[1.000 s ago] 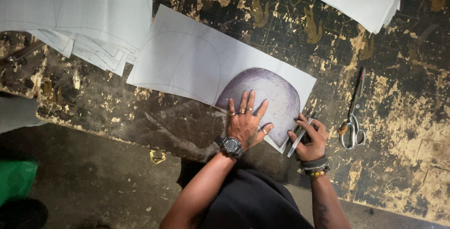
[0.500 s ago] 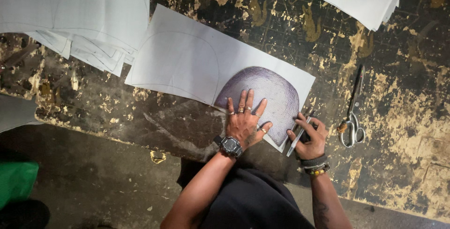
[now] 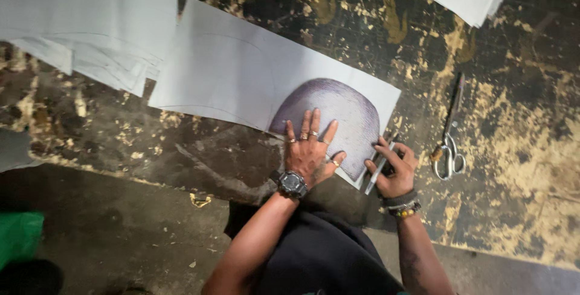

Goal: The person repeatedly places a purple patterned template on white paper sheets and traces its outline with a pen. They handle multiple sheets, aligning the template and drawing the curved edge before moving to the next sheet.

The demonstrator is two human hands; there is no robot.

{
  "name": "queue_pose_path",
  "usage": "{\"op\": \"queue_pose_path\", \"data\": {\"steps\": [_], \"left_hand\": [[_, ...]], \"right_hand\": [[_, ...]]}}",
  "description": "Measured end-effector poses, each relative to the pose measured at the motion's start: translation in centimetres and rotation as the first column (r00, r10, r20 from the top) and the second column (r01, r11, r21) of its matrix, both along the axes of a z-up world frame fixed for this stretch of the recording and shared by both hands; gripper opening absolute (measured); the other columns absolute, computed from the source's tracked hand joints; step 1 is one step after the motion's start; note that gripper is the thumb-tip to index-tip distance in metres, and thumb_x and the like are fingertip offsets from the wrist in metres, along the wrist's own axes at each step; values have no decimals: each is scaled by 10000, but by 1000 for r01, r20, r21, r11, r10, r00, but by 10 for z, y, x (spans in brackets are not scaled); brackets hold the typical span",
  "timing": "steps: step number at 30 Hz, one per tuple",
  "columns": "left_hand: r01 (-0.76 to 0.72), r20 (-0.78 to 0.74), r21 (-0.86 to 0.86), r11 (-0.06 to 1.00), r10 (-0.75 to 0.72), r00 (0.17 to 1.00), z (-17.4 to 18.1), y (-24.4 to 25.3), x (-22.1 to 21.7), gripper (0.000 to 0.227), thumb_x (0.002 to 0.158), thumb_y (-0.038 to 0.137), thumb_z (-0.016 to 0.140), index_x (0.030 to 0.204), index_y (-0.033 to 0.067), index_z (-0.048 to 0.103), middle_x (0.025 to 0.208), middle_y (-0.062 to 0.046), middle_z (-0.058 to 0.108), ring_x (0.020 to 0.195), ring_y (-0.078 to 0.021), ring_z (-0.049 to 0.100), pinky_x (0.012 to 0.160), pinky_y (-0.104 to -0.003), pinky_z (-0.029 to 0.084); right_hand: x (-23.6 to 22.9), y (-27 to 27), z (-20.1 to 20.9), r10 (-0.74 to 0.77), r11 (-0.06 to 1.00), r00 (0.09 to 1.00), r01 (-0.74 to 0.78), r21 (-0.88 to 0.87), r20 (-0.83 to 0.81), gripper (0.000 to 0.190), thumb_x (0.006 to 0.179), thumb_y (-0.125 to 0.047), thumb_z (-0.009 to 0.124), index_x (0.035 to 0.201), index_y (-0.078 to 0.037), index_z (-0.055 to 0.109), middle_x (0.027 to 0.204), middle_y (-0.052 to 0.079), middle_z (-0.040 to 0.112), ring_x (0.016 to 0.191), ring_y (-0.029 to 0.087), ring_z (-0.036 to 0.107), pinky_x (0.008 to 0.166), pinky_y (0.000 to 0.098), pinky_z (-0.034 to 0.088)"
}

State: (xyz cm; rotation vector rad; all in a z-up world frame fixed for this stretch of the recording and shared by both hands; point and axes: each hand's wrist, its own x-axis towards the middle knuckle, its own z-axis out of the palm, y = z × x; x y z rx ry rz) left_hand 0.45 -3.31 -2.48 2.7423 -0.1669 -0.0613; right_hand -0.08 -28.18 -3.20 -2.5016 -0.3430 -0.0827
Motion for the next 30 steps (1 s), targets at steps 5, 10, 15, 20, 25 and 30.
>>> {"op": "queue_pose_path", "data": {"steps": [5, 10, 15, 20, 25, 30], "left_hand": [[20, -77, -28, 999, -22, 997, 2, 1, 1, 857, 795, 661, 686, 1506, 221, 500, 1626, -233, 276, 1532, -393, 196, 1178, -731, 100], [24, -68, -42, 999, -27, 997, -9, 0, 3, 893, 776, 700, 675, 1515, 237, 480, 1652, -243, 194, 1541, -383, 112, 1170, -739, 58], [33, -51, -11, 999, -34, 998, -19, -1, -2, 884, 800, 725, 661, 1531, 261, 481, 1676, -228, 167, 1568, -370, 62, 1193, -729, 31], [32, -31, -21, 999, -33, 999, -22, 0, -3, 897, 783, 726, 670, 1526, 255, 494, 1673, -228, 178, 1562, -372, 71, 1193, -722, 41], [33, -22, -5, 999, -33, 999, -20, 1, -4, 889, 789, 722, 676, 1526, 258, 500, 1671, -228, 201, 1568, -372, 91, 1202, -717, 57], [28, -21, -4, 1000, -28, 999, -18, 1, -2, 886, 784, 721, 674, 1520, 258, 504, 1664, -229, 214, 1562, -371, 116, 1197, -720, 71]], "right_hand": [[-3, -1, 0, -17, 1000, 1000, 18, 22, -24, 477, 733, -209, 874, 1177, -98, 740, 1304, 62, 726, 1160, 269, 552, 1054, 423, 374], [-2, -6, -8, -22, 1000, 998, 22, -10, -55, 468, 728, -226, 882, 1163, -119, 749, 1310, 48, 727, 1189, 276, 545, 1053, 430, 360], [-5, -10, -10, -13, 1000, 998, 13, -8, -57, 468, 724, -237, 882, 1155, -118, 746, 1317, 44, 720, 1240, 285, 532, 1081, 440, 344], [-5, -9, -9, -22, 1000, 998, 22, -2, -59, 468, 716, -239, 889, 1145, -116, 748, 1312, 40, 724, 1260, 290, 528, 1101, 443, 340], [-6, -9, -10, -17, 1000, 999, 17, 0, -52, 471, 710, -243, 896, 1139, -113, 752, 1301, 43, 727, 1259, 294, 530, 1099, 445, 340], [-5, -10, -11, -15, 1000, 998, 15, 12, -56, 469, 708, -248, 899, 1129, -108, 748, 1296, 45, 728, 1257, 288, 532, 1097, 442, 354]]}}
